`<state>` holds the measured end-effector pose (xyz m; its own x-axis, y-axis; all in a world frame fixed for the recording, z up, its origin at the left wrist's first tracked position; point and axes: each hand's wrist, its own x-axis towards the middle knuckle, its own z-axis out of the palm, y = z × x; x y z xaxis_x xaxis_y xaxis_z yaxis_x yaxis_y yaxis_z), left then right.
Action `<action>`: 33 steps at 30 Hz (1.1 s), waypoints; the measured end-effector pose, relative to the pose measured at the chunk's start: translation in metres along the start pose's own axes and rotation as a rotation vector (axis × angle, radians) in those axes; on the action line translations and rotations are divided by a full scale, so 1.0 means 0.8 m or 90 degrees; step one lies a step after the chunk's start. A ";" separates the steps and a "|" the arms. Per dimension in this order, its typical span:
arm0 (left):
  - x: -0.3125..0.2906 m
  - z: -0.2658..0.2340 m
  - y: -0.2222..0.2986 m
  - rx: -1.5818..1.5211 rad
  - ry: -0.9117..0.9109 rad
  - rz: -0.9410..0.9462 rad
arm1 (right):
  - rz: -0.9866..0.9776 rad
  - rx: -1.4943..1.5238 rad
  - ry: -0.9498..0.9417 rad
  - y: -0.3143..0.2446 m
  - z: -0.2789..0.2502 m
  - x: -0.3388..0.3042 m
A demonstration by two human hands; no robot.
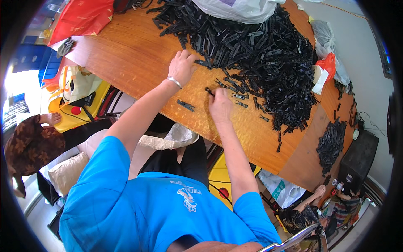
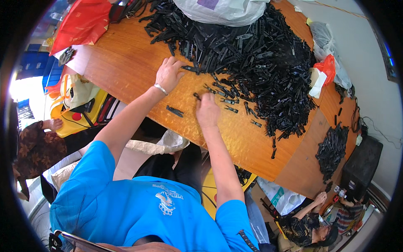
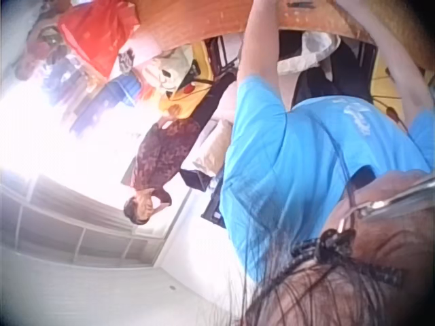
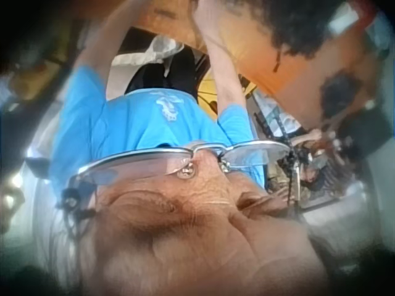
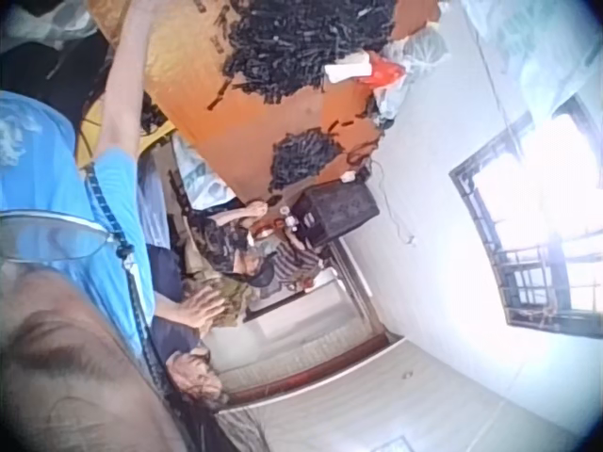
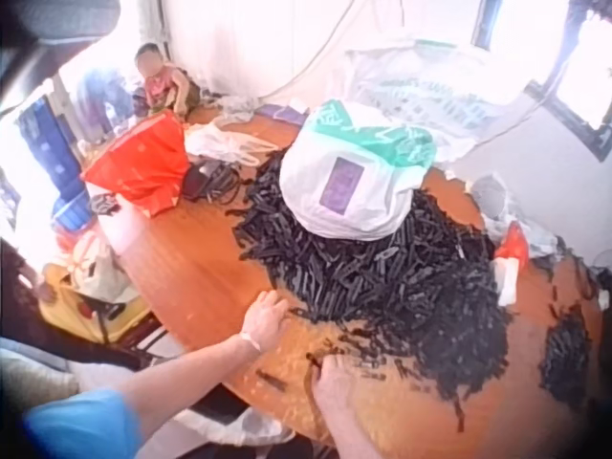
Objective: The person assembles small black plastic parts by fitting the components together by hand and placing the assembled pieces onto the table.
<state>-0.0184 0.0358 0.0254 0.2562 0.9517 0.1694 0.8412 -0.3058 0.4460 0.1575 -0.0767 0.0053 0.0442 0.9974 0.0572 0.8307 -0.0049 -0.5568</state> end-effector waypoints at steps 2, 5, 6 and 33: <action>0.015 0.008 -0.001 0.022 -0.026 0.016 | -0.011 0.011 -0.029 -0.012 0.006 0.012; 0.021 0.010 -0.006 0.048 -0.062 0.040 | -0.063 -0.001 -0.060 -0.021 0.015 0.024; 0.021 0.010 -0.006 0.050 -0.071 0.050 | -0.057 -0.002 -0.061 -0.018 0.013 0.027; -0.064 0.009 -0.008 -0.503 -0.209 -0.195 | 0.086 0.318 0.061 -0.005 0.019 0.006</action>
<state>-0.0329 -0.0108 0.0073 0.3000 0.9175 -0.2613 0.3549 0.1469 0.9233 0.1457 -0.0706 -0.0049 0.2023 0.9791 0.0197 0.4493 -0.0749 -0.8902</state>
